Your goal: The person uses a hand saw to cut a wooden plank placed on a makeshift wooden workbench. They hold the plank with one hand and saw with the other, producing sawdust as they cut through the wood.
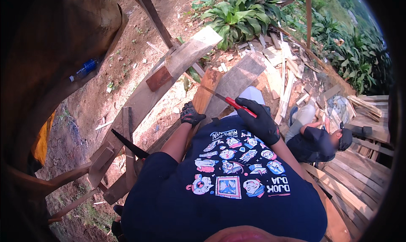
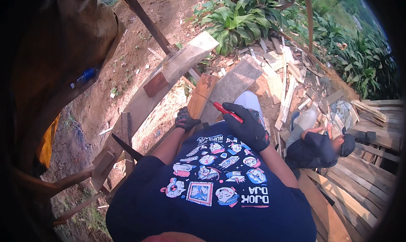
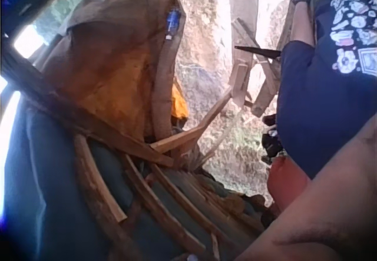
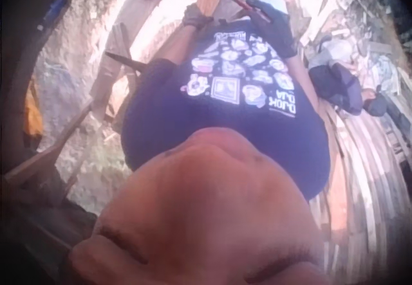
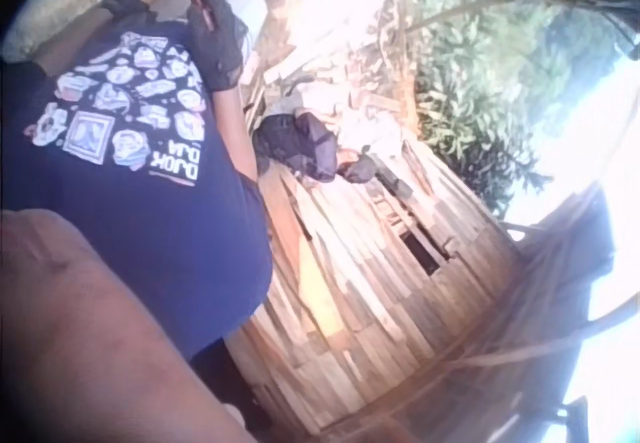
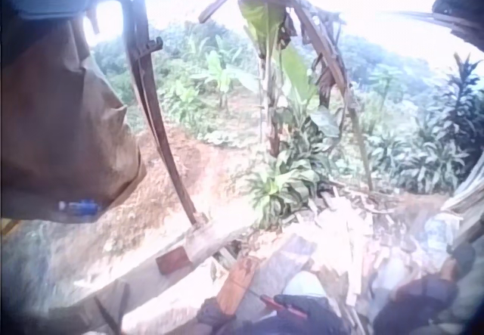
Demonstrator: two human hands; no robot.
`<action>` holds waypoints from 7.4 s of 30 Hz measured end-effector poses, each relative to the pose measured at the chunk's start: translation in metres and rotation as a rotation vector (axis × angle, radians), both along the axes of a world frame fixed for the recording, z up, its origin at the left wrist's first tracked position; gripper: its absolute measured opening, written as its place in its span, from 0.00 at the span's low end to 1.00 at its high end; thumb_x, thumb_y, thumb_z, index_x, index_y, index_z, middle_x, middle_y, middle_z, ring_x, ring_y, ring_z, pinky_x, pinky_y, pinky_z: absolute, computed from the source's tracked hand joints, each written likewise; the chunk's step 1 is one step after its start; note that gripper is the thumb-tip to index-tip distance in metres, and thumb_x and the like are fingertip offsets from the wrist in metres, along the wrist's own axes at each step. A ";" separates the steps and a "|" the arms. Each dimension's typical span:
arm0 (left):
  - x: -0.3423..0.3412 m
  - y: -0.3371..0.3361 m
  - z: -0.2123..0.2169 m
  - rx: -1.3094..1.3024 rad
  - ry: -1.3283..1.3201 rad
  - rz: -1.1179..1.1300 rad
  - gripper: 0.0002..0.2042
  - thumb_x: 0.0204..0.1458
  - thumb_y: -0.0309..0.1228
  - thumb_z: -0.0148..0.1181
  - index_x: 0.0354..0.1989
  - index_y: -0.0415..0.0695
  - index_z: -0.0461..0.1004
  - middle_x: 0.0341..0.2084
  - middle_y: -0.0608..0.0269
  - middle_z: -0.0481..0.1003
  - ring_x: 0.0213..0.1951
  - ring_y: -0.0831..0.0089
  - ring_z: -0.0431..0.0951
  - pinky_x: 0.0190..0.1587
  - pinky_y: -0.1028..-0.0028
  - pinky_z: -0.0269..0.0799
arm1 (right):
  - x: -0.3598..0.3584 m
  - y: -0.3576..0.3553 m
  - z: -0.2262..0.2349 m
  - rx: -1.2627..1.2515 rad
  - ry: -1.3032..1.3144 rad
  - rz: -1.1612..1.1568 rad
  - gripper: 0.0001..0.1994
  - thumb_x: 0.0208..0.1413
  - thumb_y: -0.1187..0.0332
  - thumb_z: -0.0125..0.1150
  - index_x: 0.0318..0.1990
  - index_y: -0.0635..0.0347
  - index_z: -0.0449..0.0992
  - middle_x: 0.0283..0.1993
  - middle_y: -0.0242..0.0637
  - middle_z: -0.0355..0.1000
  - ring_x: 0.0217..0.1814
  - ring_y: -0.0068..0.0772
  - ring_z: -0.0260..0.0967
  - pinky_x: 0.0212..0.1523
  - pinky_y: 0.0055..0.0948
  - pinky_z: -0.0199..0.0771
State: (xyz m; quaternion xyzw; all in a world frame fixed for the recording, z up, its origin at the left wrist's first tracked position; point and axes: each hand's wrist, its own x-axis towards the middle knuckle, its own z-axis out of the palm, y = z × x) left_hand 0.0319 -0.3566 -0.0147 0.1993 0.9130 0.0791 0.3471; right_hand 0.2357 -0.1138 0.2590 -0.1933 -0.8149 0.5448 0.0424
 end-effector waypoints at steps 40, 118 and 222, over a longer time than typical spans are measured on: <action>0.030 -0.030 -0.023 0.260 -0.041 0.190 0.29 0.58 0.45 0.64 0.67 0.45 0.74 0.60 0.46 0.78 0.60 0.48 0.81 0.63 0.50 0.76 | -0.079 -0.011 0.083 0.101 -0.441 0.228 0.18 0.69 0.70 0.66 0.64 0.58 0.83 0.61 0.47 0.84 0.65 0.44 0.82 0.67 0.39 0.77; 0.044 -0.028 -0.048 0.324 -0.001 0.168 0.30 0.60 0.37 0.59 0.72 0.43 0.71 0.67 0.51 0.76 0.64 0.55 0.78 0.66 0.55 0.74 | -0.251 -0.095 -0.023 0.334 -0.641 0.517 0.20 0.72 0.65 0.55 0.65 0.62 0.80 0.54 0.60 0.83 0.53 0.59 0.84 0.55 0.46 0.83; 0.052 -0.027 -0.052 0.356 0.042 0.239 0.33 0.55 0.43 0.67 0.69 0.44 0.72 0.63 0.51 0.77 0.64 0.54 0.78 0.65 0.52 0.74 | -0.226 -0.073 -0.030 0.258 -0.558 0.642 0.22 0.74 0.68 0.54 0.72 0.61 0.73 0.68 0.53 0.78 0.70 0.52 0.77 0.69 0.43 0.76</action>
